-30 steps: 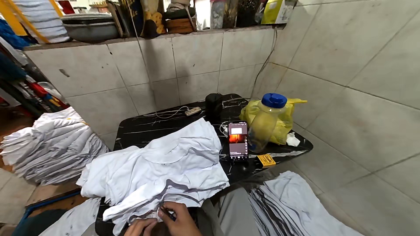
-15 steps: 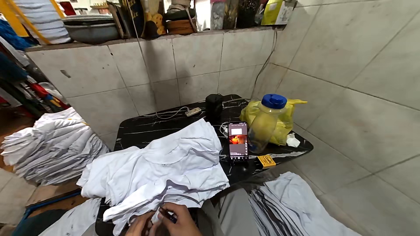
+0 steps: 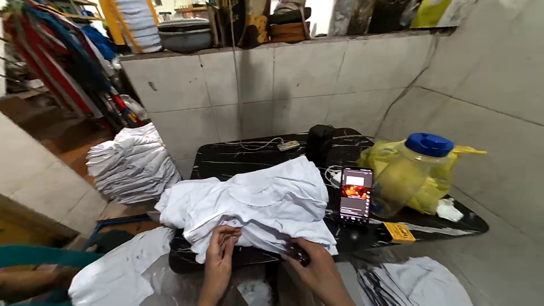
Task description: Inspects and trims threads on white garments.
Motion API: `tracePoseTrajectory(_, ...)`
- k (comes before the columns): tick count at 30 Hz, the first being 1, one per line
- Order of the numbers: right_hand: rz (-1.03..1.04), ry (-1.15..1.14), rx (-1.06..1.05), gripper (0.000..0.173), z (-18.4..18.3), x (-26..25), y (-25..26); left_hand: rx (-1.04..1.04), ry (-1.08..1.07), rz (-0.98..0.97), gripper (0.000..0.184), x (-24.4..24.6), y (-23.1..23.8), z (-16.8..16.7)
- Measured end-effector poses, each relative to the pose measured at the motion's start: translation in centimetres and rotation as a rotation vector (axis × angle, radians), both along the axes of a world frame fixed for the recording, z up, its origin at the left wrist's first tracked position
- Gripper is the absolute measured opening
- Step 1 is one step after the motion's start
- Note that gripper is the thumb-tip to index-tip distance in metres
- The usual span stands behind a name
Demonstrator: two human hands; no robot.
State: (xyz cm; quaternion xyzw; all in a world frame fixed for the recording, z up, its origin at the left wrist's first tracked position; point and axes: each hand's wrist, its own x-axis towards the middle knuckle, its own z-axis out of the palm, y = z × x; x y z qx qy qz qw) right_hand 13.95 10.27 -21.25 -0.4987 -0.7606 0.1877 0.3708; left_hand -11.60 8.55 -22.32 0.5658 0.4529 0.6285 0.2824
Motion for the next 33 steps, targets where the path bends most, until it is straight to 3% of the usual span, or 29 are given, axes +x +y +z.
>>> tracePoseTrajectory(6,-0.086,0.020,0.165,0.032,-0.6,0.5,0.7,-0.010,0.229,0.071,0.027,-0.1,0.0,-0.5)
tracePoseTrajectory(11,-0.284,0.017,0.294,0.028,-0.4,-0.8,0.9,0.123,0.629,0.217,0.022,1.3,0.3,-1.0)
tracePoseTrajectory(14,-0.356,-0.008,0.311,0.019,-0.5,-1.9,0.6,0.206,0.742,0.257,0.018,1.4,0.7,-1.6)
tracePoseTrajectory(21,-0.367,-0.015,0.275,0.020,-0.7,-1.7,-0.4,0.281,0.633,0.117,0.014,-0.1,0.3,-1.4)
tracePoseTrajectory(25,-0.173,-0.026,0.261,0.029,-0.5,-2.1,-1.2,0.249,0.632,0.099,0.018,-0.4,0.0,-1.4)
tracePoseTrajectory(28,0.111,0.016,0.072,0.043,0.0,-3.4,-2.0,0.225,0.631,0.090,0.022,-0.3,-0.1,-1.1)
tracePoseTrajectory(33,0.116,-0.067,0.096,0.038,-0.4,-6.1,-1.9,0.215,0.577,0.057,0.022,-0.4,-0.5,-1.1)
